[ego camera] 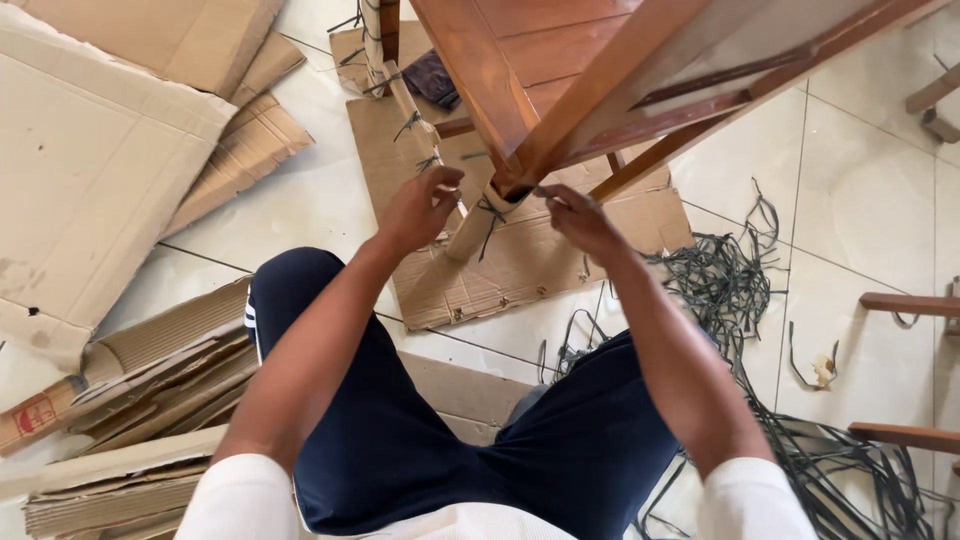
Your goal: Wrap cardboard and secure with ties around the legs of a wooden chair for shipping or storage.
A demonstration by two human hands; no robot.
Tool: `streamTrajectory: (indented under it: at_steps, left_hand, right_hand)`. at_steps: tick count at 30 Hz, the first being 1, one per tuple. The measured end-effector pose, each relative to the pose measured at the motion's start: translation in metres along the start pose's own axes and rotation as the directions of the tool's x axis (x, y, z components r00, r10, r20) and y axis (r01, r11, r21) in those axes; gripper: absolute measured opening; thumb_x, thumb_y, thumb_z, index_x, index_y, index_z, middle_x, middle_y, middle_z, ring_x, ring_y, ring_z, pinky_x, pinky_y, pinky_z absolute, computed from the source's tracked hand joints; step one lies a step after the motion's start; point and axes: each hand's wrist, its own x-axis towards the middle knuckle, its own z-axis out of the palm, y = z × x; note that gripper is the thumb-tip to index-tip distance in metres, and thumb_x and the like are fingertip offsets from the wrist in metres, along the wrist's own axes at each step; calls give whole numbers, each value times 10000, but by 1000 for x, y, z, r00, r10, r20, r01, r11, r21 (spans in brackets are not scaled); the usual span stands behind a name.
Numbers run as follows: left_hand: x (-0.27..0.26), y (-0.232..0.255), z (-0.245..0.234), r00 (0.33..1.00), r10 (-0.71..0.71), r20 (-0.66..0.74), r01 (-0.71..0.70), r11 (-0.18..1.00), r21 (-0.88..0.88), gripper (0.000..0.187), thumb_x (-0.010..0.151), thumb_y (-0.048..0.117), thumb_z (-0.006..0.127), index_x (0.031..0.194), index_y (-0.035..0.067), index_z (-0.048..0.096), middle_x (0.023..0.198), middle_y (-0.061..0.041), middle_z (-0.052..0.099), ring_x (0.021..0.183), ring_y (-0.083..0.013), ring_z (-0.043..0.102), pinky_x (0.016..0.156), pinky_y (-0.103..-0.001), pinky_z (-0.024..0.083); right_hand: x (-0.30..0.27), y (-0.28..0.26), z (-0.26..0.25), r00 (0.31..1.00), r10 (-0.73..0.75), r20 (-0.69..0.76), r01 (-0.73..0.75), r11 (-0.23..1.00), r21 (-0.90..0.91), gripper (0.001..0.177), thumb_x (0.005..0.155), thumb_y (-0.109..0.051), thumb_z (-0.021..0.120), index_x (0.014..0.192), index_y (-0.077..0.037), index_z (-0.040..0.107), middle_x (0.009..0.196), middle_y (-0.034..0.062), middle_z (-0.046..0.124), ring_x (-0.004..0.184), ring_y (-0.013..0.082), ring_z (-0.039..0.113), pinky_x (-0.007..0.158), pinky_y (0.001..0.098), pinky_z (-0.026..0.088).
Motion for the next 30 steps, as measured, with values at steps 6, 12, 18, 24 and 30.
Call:
streamTrajectory:
  at_steps: [6,12,18,24,30]
  left_hand:
    - [16,-4,36,982,20,-188,-58,978,-200,477,947,8,592,1414,84,529,1390,-156,618,1174,-333,670,873,-395,595]
    - [21,1,32,997,-62,-48,62,998,11,616,909,-54,534,1492,141,504,1377,-196,591,1101,-416,631,915,-464,509]
    - [18,-22,31,997,-61,-50,66,991,114,193,964,96,656,1121,63,762,999,-187,742,880,-365,706,781,-455,546]
    - [4,-5,4,965,-253,-68,257,965,44,190,963,192,682,1039,34,754,810,-169,743,671,-294,717,661,-405,543]
    - [-15,-17,4,959,-279,-41,281,959,43,197,947,240,693,950,50,746,804,-90,776,713,-225,757,677,-362,566]
  right_hand:
    - [21,-4,38,998,13,-57,-26,973,-228,256,989,-182,524,1165,-51,657,776,28,574,717,149,532,643,338,451]
    - [60,41,37,964,-266,5,227,814,-535,319,864,-151,585,1148,-41,682,1070,226,702,1035,404,645,897,483,499]
    - [50,20,39,979,-204,-20,161,826,-540,320,876,-174,594,1158,-50,683,1135,233,698,1101,424,626,917,497,488]
    - [27,-5,34,999,-19,-43,-3,888,-461,241,1001,-193,484,999,-34,665,850,131,720,851,280,701,780,423,532]
    - [-4,-23,41,983,-164,-87,106,880,-462,216,1014,-226,536,1014,-54,668,732,78,722,736,227,714,716,388,535]
